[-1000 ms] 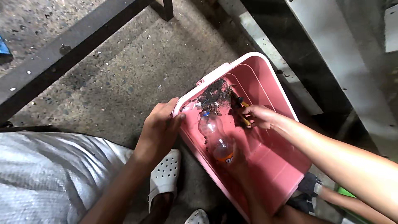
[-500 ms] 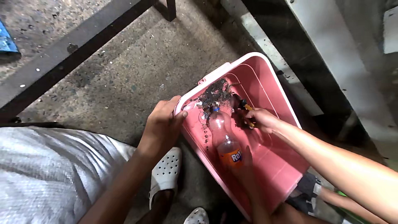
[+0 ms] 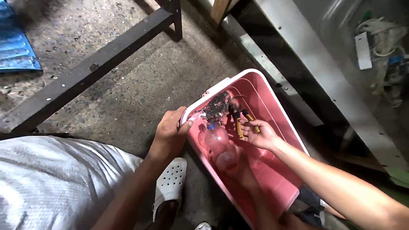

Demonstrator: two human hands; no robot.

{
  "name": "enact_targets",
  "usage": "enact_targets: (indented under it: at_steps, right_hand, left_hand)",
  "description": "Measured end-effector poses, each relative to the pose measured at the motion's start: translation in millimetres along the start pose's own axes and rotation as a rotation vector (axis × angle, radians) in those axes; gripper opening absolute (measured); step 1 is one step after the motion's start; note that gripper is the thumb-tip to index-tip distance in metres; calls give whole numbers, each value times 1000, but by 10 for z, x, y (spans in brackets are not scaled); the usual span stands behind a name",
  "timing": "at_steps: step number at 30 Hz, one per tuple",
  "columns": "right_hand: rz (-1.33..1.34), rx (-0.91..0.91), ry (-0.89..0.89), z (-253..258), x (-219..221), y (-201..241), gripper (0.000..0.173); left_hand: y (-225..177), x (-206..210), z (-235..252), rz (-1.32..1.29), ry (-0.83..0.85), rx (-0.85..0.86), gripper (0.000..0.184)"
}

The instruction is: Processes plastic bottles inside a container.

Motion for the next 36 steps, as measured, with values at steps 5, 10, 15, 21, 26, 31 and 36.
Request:
enact_targets:
  at_steps: [5, 10, 15, 21, 26, 31, 36]
  right_hand:
    - [80, -177, -71, 124, -195, -309, 39]
    - [-99, -192, -144, -16, -123, -7, 35]
    - [124, 190, 66, 629, -497, 215, 40]
    - [392, 202, 122, 643, -465, 137, 47]
    - [513, 177, 185, 635, -404, 141, 52]
    - [497, 137, 137, 587, -244, 187, 56]
    - [452, 185, 93, 577, -194, 154, 53]
  left_hand:
    - [-206, -158, -47, -58, -217, 306, 45]
    - [-535, -48, -125, -338, 527, 263, 71]
    - [-606, 240, -253, -289, 739, 379, 103]
    - [-552, 458, -361, -284, 661, 439, 99]
    - [-641, 585, -398, -247, 675, 475, 96]
    - [-605, 659, -417, -209, 687, 480, 95]
    - [-589, 645, -418, -212, 649, 492, 94]
Point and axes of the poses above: each hand's wrist, its own z-axis towards the middle knuckle, its own x-axis out of the palm, y = z × x, the point moved 2 cm from there along z, towards the middle knuckle, and after that the axes turned 9 degrees about -y, right-handed, at the moved point
